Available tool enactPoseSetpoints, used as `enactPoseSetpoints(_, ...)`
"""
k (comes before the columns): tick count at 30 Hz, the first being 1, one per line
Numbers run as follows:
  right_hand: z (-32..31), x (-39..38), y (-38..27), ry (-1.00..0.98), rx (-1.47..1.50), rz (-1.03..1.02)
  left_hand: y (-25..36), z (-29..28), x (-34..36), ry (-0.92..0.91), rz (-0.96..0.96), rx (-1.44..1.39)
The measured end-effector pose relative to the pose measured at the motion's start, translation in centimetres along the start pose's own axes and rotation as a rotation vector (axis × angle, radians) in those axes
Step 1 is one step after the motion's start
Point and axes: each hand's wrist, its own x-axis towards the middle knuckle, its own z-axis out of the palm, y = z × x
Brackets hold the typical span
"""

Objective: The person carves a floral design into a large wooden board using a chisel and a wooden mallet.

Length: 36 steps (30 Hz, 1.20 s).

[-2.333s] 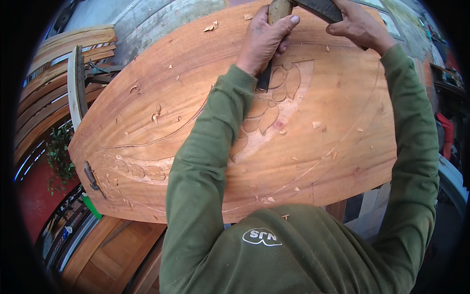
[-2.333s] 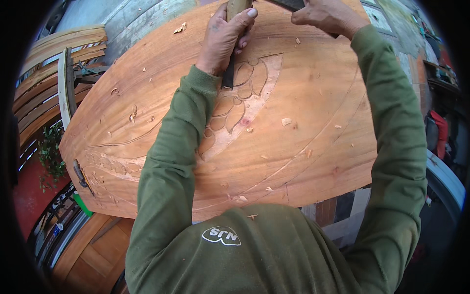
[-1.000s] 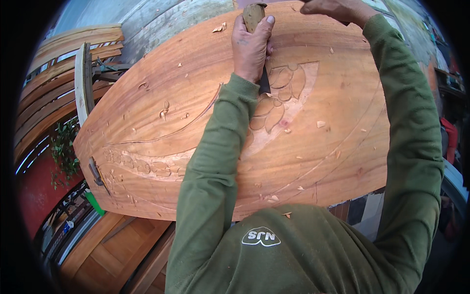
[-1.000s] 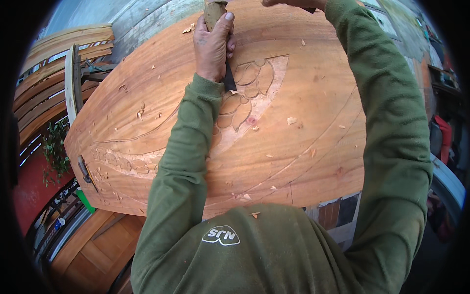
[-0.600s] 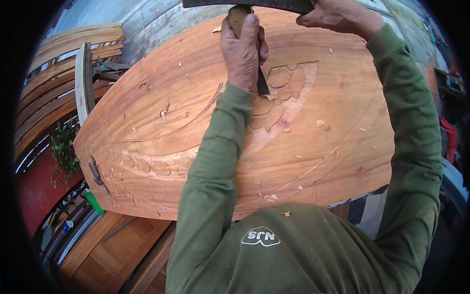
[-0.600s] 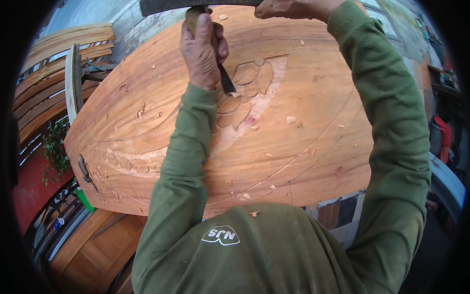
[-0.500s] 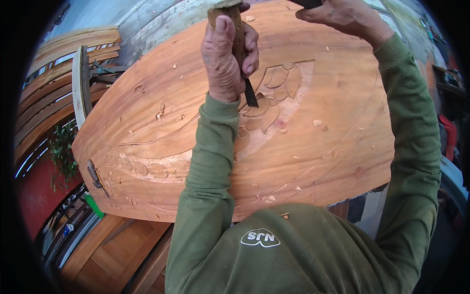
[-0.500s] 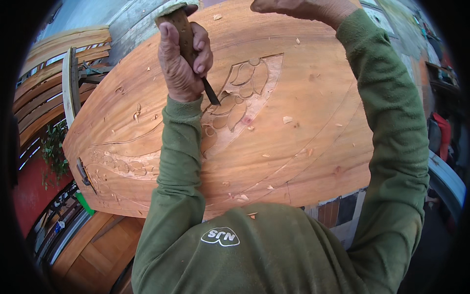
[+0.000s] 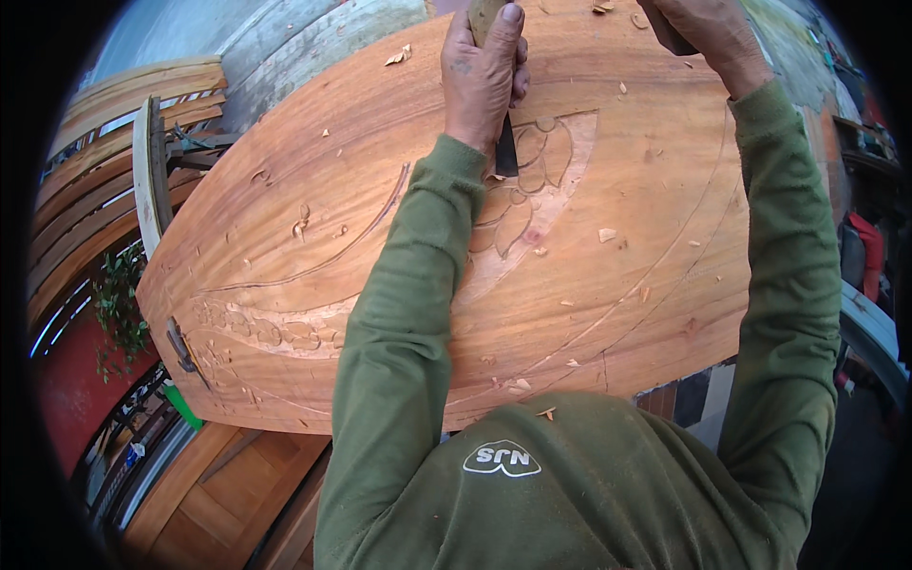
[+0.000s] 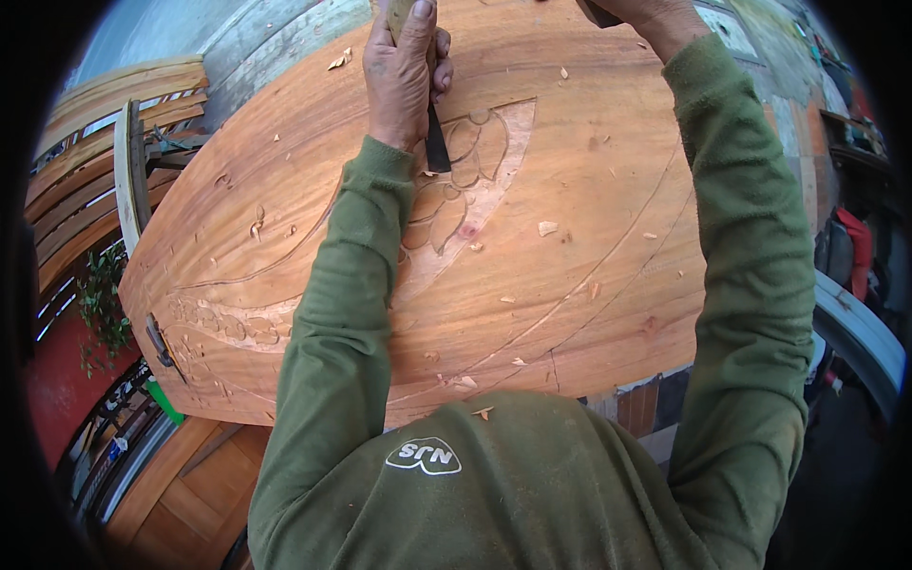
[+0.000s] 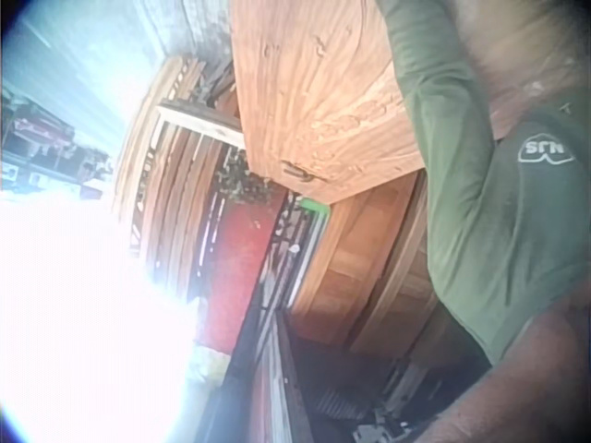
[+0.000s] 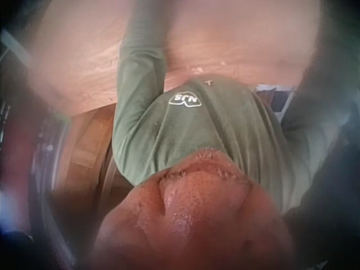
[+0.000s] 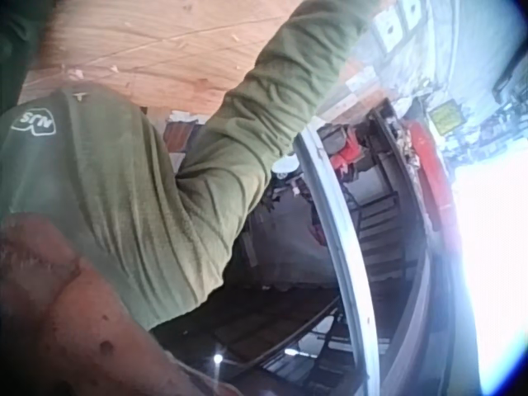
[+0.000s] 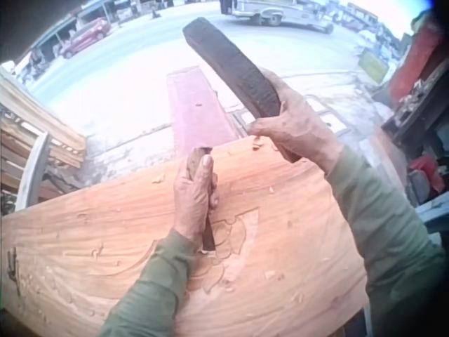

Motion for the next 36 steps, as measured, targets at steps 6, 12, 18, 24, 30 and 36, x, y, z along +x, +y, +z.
enactPoseSetpoints(6,-0.2,-0.3,3.0,-0.288,-0.412,-0.29,-0.2,-0.3,-0.7,-0.049,0.073,-0.027)
enactPoseSetpoints(12,0.1,-0.1,-0.1,-0.369,-0.369,0.253,-1.4,-1.1,-0.5,-0.047,0.137,-0.03)
enactPoseSetpoints(18,0.6,0.2,0.5,-0.409,-0.41,-0.135,-1.0,-0.9,-1.3,-0.084,0.183,-0.056)
enactPoseSetpoints(24,-0.9,-4.0,2.9,-0.342,-0.405,-0.39,4.1,-2.4,-5.4,-0.288,0.069,-0.201)
enactPoseSetpoints(30,-1.4,-13.4,4.6,-0.006,-0.209,-0.019,4.2,-7.1,-11.4,-0.155,0.228,0.756)
enactPoseSetpoints(36,-0.6,-21.7,4.3,0.205,0.149,0.371,0.6,-6.1,-14.7,-0.194,0.341,1.3)
